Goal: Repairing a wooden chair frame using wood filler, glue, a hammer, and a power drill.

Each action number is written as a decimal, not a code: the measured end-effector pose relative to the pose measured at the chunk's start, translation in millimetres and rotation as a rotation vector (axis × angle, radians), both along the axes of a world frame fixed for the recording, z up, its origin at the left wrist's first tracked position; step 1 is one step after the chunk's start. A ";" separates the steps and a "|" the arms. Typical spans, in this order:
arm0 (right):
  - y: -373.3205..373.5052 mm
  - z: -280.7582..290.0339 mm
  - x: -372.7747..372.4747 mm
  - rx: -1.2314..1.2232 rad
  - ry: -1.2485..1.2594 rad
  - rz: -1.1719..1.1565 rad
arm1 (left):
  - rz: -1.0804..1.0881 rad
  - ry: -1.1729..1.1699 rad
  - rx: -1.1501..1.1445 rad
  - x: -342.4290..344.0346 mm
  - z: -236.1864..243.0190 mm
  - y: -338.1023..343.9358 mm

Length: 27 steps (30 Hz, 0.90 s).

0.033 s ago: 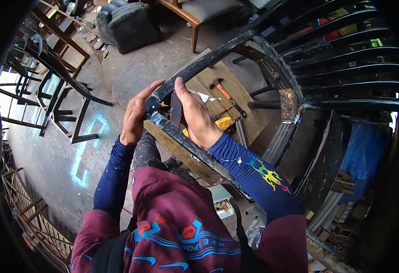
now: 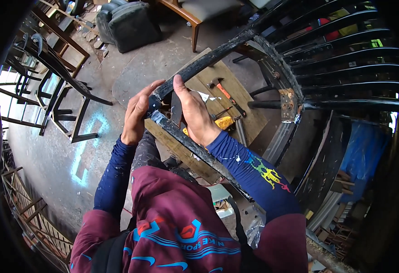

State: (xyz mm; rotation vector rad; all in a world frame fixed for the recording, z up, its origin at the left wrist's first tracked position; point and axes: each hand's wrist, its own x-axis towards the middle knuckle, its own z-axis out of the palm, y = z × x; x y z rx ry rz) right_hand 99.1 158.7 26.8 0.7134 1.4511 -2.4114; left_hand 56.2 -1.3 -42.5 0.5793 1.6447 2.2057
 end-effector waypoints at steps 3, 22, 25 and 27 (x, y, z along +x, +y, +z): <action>-8.6 -1.8 -5.7 0.317 0.043 -0.022 | 0.076 -0.150 -0.102 3.7 8.0 6.3; -12.6 5.1 -3.1 0.391 0.003 0.099 | -0.068 0.044 -0.172 4.5 16.7 -2.3; -9.3 -5.3 -1.6 0.399 0.018 0.109 | -0.019 0.073 -0.160 5.2 13.7 0.2; -7.8 -9.2 0.8 0.422 0.043 0.119 | 0.062 0.176 -0.137 6.9 8.6 2.0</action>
